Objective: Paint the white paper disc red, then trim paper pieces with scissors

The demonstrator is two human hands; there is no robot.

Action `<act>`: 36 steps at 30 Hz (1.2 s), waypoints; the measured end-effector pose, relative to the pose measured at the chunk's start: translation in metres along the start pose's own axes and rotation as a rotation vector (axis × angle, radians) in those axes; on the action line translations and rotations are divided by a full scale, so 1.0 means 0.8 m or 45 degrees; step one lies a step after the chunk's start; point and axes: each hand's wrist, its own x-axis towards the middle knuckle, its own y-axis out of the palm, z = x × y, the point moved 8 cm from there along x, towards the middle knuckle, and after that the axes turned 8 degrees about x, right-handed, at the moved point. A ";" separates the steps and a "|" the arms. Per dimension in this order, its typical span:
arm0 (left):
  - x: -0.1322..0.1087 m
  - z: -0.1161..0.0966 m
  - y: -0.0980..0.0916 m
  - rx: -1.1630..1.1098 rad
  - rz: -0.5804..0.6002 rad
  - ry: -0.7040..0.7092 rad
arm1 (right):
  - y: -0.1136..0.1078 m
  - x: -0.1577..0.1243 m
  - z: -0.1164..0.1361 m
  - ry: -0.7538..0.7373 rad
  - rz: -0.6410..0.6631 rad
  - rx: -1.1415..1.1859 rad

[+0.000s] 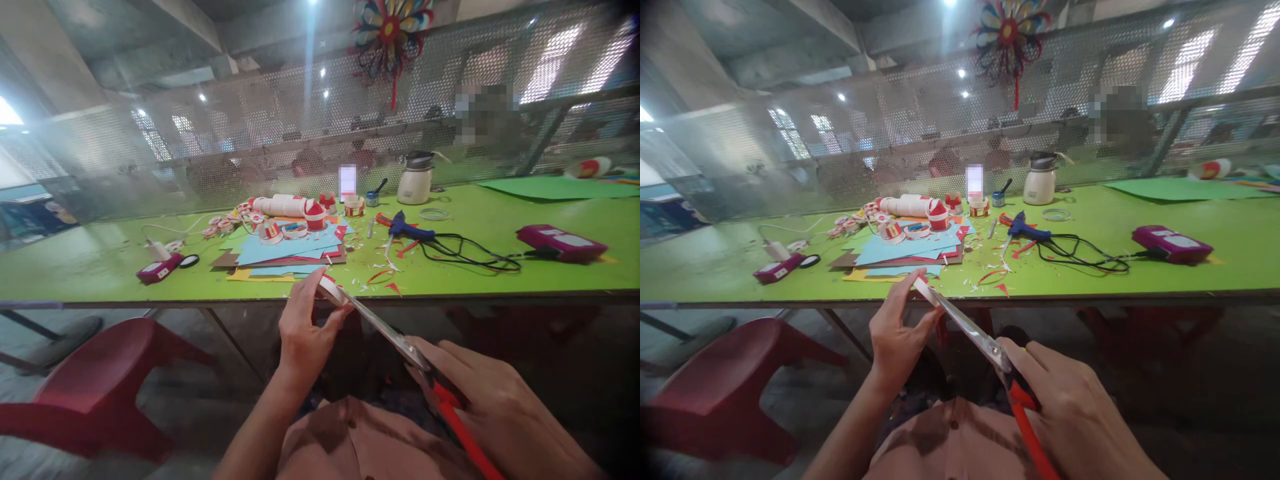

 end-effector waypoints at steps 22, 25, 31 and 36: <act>-0.001 -0.003 0.004 0.015 0.047 0.028 | 0.011 -0.012 -0.022 0.064 0.177 -0.009; -0.001 -0.004 0.004 0.008 0.061 0.034 | 0.011 -0.013 -0.024 0.092 0.191 0.006; 0.000 -0.006 0.004 0.023 0.069 0.037 | 0.014 -0.014 -0.026 0.096 0.244 0.031; 0.001 -0.003 0.007 0.005 0.129 -0.006 | 0.012 -0.015 -0.030 0.080 0.238 0.019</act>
